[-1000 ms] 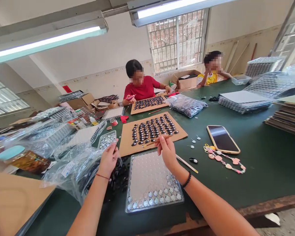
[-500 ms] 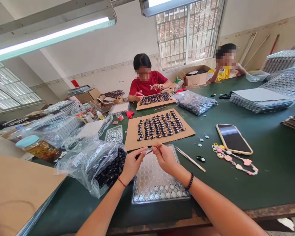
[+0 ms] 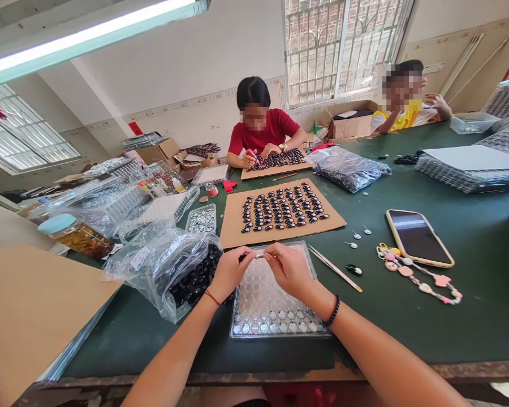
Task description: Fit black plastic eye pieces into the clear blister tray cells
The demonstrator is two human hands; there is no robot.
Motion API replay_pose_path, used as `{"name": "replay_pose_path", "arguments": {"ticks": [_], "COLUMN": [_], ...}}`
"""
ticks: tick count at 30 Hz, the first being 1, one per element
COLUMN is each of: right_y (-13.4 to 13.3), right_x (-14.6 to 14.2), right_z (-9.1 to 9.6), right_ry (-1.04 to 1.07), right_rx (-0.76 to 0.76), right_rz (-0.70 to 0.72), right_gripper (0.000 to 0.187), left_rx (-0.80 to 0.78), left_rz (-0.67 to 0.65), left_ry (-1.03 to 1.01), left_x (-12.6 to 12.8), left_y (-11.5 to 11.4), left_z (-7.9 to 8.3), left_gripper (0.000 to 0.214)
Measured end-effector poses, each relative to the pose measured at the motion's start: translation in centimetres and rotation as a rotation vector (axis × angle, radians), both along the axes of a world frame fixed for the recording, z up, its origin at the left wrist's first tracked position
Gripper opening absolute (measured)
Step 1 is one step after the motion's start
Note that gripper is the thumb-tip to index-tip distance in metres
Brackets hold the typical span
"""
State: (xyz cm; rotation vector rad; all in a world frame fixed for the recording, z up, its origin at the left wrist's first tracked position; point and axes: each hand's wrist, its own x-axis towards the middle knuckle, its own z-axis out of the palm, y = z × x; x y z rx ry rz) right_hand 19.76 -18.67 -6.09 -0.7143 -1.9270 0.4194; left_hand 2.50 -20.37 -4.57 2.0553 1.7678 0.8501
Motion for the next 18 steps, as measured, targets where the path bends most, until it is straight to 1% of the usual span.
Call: {"name": "replay_pose_path", "arguments": {"ticks": [3, 7, 10, 12, 15, 18], "right_y": [-0.09, -0.03, 0.13, 0.21, 0.27, 0.31], "right_x": [-0.04, 0.15, 0.24, 0.18, -0.02, -0.17], "right_z": [-0.25, -0.25, 0.10, 0.29, 0.25, -0.13], "right_ry": [0.035, 0.054, -0.058, -0.154, -0.201, -0.192], "right_rx": [0.018, 0.018, -0.017, 0.005, 0.060, 0.062], "right_rz": [-0.025, -0.072, -0.022, 0.029, 0.040, -0.029], "right_gripper": [0.014, 0.016, 0.016, 0.017, 0.020, 0.022], "left_rx": [-0.012, -0.038, -0.064, -0.066, -0.033, 0.007], "left_rz": [-0.003, -0.014, -0.050, -0.061, -0.026, 0.002], "left_ry": [-0.028, -0.116, -0.207, -0.240, -0.169, -0.061], "left_x": [-0.16, -0.23, -0.31, -0.36, -0.31, -0.08], "left_y": [0.05, 0.14, 0.25, 0.26, 0.10, -0.14], "left_z": [0.09, 0.08, 0.07, 0.14, 0.35, 0.44], "left_gripper": [0.029, 0.029, 0.030, 0.030, 0.028, 0.028]}}
